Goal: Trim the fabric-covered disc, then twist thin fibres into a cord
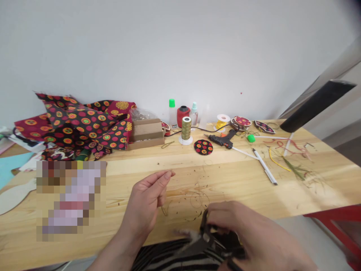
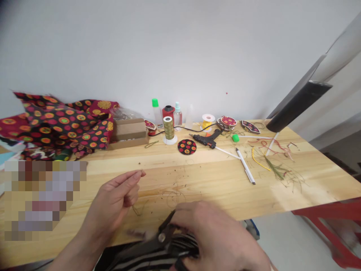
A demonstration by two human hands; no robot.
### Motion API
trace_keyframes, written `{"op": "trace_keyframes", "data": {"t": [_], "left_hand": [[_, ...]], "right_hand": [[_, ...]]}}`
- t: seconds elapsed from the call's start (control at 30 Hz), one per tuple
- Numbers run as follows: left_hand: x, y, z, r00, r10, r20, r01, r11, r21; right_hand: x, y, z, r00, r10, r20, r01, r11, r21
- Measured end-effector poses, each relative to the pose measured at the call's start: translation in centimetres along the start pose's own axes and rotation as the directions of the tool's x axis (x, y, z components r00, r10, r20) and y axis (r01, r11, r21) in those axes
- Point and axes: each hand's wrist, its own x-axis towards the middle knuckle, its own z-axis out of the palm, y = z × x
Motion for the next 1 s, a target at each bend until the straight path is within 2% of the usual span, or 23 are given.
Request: {"op": "trace_keyframes", "data": {"t": [0.07, 0.1, 0.17, 0.23, 0.3, 0.4, 0.53, 0.6, 0.63, 0.67, 0.73, 0.8, 0.87, 1.0], "left_hand": [[0.0, 0.0, -0.1, 1.000, -0.003, -0.008, 0.003, 1.000, -0.018], [0.0, 0.0, -0.1, 1.000, -0.004, -0.013, 0.004, 1.000, -0.025], [0.0, 0.0, -0.1, 1.000, -0.007, -0.015, 0.007, 1.000, -0.029], [0.0, 0.0, -0.1, 1.000, -0.010, -0.009, 0.009, 1.000, -0.025], [0.0, 0.0, -0.1, 1.000, -0.011, 0.003, 0.011, 1.000, -0.023], [0.0, 0.0, 0.1, 1.000, -0.009, 0.018, 0.009, 1.000, -0.021], [0.0, 0.1, 0.4, 1.000, -0.017, 0.026, 0.018, 1.000, -0.021], [0.0, 0.1, 0.4, 0.999, -0.020, 0.026, 0.021, 1.000, -0.018], [0.0, 0.2, 0.5, 0.999, -0.021, 0.027, 0.021, 1.000, -0.014], [-0.1, 0.1, 0.5, 0.999, -0.020, 0.028, 0.021, 1.000, -0.007], [-0.2, 0.1, 0.5, 0.999, -0.019, 0.030, 0.018, 1.000, 0.007], [-0.3, 0.1, 0.6, 0.999, -0.014, 0.032, 0.013, 1.000, 0.015], [-0.3, 0.0, 0.7, 0.999, -0.005, 0.032, 0.004, 1.000, 0.015], [-0.4, -0.1, 0.7, 1.000, -0.001, 0.031, 0.000, 1.000, 0.024]], "right_hand": [[-0.5, 1.2, -0.8, 0.981, 0.151, -0.121, -0.162, 0.982, -0.094], [-0.7, 2.1, -1.2, 0.947, 0.244, -0.210, -0.280, 0.947, -0.160], [-1.0, 4.2, -1.9, 0.835, 0.404, -0.372, -0.519, 0.804, -0.291], [-1.3, 6.1, -2.4, 0.728, 0.506, -0.462, -0.678, 0.633, -0.374], [-1.7, 7.5, -2.9, 0.684, 0.538, -0.493, -0.728, 0.545, -0.416], [-2.2, 8.7, -3.6, 0.648, 0.586, -0.486, -0.761, 0.509, -0.401], [-2.5, 9.2, -4.4, 0.553, 0.659, -0.510, -0.833, 0.424, -0.356], [-2.2, 9.0, -4.3, 0.564, 0.576, -0.592, -0.825, 0.420, -0.378], [-1.9, 8.8, -4.1, 0.593, 0.482, -0.645, -0.797, 0.465, -0.386], [-1.5, 8.4, -3.6, 0.634, 0.362, -0.684, -0.738, 0.547, -0.394], [-0.2, 7.3, -2.3, 0.707, 0.111, -0.698, -0.521, 0.750, -0.408], [1.5, 6.1, -0.6, 0.807, -0.015, -0.591, -0.261, 0.888, -0.379], [3.3, 4.9, 1.1, 0.852, -0.055, -0.520, -0.153, 0.924, -0.350], [5.9, 4.2, 3.6, 0.889, -0.110, -0.445, -0.129, 0.872, -0.472]]}}
